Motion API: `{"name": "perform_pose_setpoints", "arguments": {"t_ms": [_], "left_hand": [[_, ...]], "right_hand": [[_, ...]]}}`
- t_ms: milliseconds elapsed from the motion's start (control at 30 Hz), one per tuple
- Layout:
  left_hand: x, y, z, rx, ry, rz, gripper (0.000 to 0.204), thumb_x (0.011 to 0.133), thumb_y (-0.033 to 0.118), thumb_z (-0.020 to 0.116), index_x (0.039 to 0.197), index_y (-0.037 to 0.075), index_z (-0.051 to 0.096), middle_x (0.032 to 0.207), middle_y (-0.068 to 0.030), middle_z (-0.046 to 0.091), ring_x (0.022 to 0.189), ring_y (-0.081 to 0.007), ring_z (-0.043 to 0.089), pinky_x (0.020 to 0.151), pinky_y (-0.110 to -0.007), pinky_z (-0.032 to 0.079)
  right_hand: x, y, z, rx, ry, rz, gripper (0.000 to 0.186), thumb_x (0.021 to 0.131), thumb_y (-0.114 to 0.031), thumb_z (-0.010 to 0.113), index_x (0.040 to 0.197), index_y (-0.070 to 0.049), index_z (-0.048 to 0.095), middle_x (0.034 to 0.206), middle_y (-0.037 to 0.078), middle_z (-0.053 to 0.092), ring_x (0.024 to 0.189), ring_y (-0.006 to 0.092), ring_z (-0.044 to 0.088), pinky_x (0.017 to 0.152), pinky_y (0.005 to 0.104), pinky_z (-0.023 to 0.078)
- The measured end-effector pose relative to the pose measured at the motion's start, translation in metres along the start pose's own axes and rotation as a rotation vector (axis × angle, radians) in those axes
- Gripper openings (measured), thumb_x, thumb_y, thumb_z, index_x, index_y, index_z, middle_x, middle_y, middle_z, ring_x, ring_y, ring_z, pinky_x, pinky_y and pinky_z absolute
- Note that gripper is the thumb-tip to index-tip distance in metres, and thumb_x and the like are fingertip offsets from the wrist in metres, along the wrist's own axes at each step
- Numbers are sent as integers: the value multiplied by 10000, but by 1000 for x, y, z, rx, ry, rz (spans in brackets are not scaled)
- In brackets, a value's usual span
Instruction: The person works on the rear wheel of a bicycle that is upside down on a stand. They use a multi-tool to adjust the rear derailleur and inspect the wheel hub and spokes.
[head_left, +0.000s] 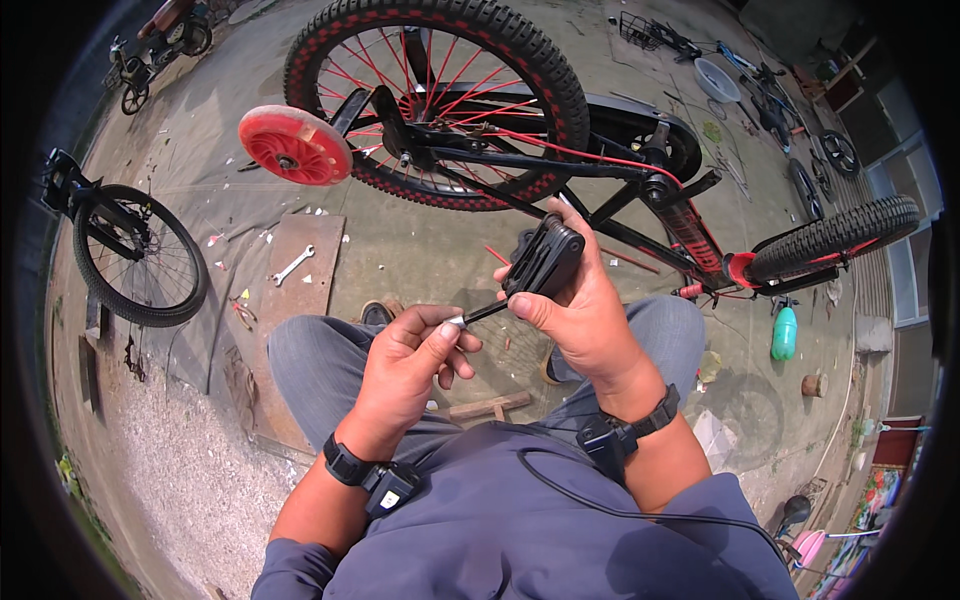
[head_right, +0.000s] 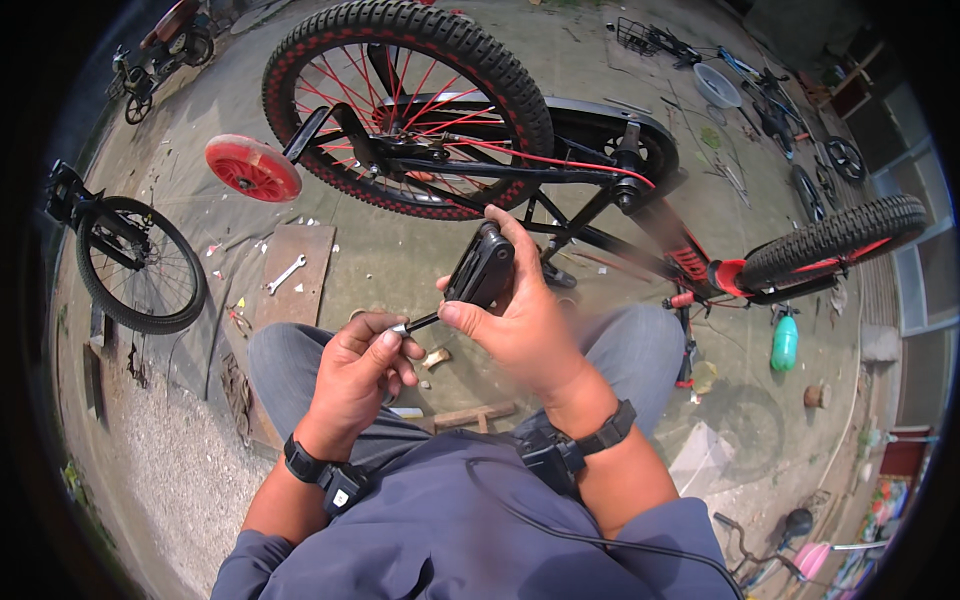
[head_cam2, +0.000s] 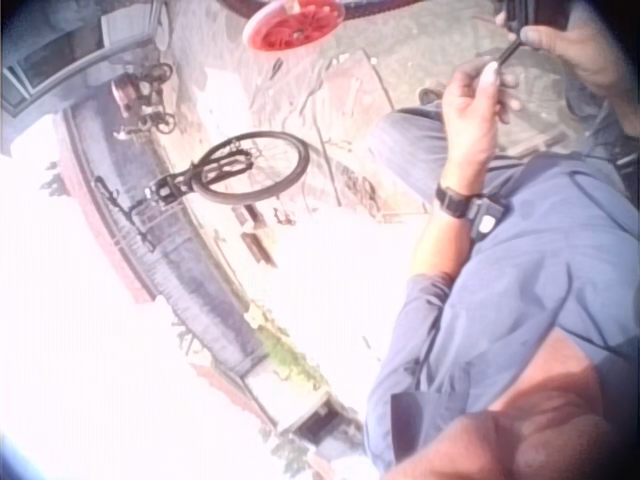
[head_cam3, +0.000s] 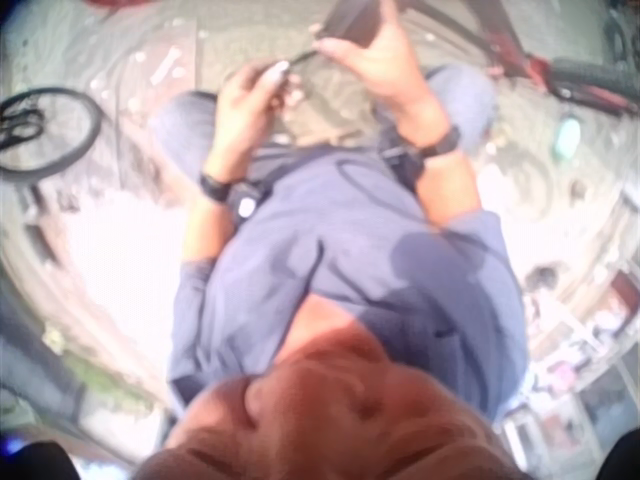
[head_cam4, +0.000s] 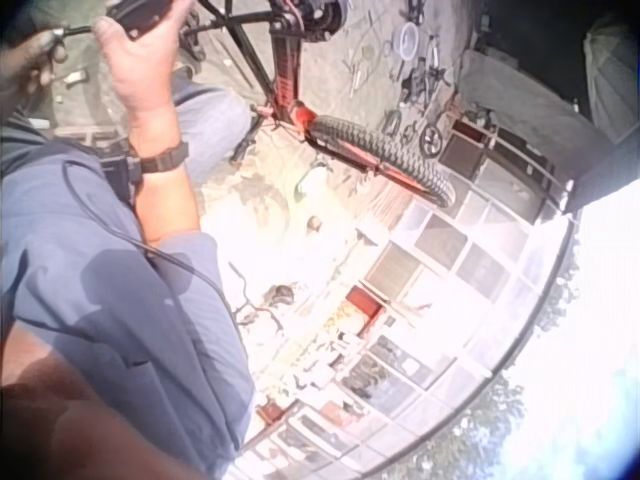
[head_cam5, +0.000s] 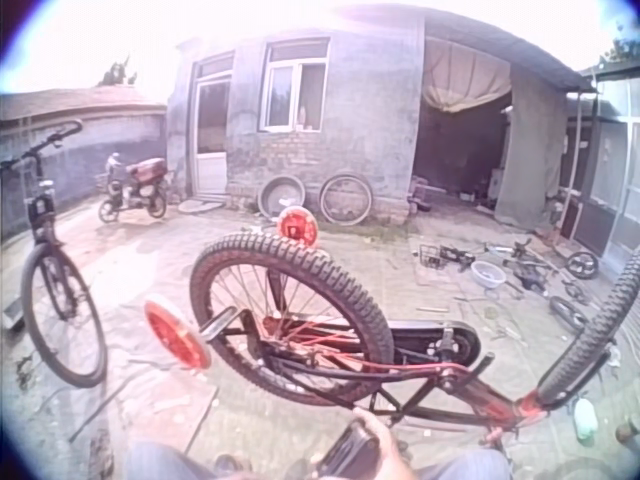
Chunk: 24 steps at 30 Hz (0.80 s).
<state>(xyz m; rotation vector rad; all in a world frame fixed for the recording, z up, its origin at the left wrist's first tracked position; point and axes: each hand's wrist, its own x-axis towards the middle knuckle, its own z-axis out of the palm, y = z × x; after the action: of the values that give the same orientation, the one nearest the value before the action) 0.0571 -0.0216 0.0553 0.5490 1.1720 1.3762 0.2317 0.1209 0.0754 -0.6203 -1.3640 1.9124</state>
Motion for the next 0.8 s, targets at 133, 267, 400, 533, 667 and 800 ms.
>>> {"name": "perform_pose_setpoints", "arguments": {"t_ms": [133, 267, 400, 533, 667, 800], "left_hand": [[1, -3, -2, -15, 7, 2, 304, 1086, 213, 598, 1287, -15, 598, 1015, -119, 744, 760, -128, 704, 601, -218, 502], [3, -10, -6, -41, 18, 10, 297, 1094, 233, 585, 1264, -10, 604, 987, -113, 744, 752, -129, 705, 585, -215, 501], [6, -13, -8, -164, 30, -59, 262, 1095, 240, 585, 1209, 5, 609, 962, -116, 743, 739, -144, 711, 576, -226, 513], [5, -18, -7, -364, 52, -78, 228, 1091, 227, 589, 1170, 14, 605, 955, -127, 743, 746, -166, 727, 583, -243, 544], [8, -17, 0, -384, 93, -43, 209, 1089, 214, 591, 1150, 15, 601, 946, -130, 743, 759, -176, 738, 597, -250, 566], [8, -17, -2, -406, 56, -81, 218, 1091, 228, 587, 1140, 16, 600, 934, -122, 740, 752, -175, 733, 601, -254, 568]], "right_hand": [[-1, -1, 2, -63, -24, -22, 997, 858, -29, 841, 1627, -136, 215, 1267, 108, 537, 1120, 226, 661, 965, 375, 577], [-5, 0, 9, -109, -55, -75, 993, 847, 13, 837, 1611, -166, 229, 1280, 112, 538, 1148, 212, 647, 967, 361, 571], [-6, 0, 14, -193, -91, -139, 989, 835, 56, 826, 1596, -187, 243, 1261, 107, 563, 1172, 183, 631, 959, 341, 569], [-4, 12, 14, -137, -89, -225, 980, 832, 68, 820, 1585, -185, 247, 1261, 112, 563, 1173, 191, 633, 944, 340, 583], [-7, 11, 15, -175, -94, -218, 994, 861, 3, 828, 1604, -151, 186, 1289, 119, 541, 1227, 251, 625, 1013, 395, 567], [-3, 7, 11, -289, -186, -280, 991, 863, 0, 827, 1601, -155, 185, 1294, 124, 540, 1232, 259, 623, 1014, 405, 568]]}}
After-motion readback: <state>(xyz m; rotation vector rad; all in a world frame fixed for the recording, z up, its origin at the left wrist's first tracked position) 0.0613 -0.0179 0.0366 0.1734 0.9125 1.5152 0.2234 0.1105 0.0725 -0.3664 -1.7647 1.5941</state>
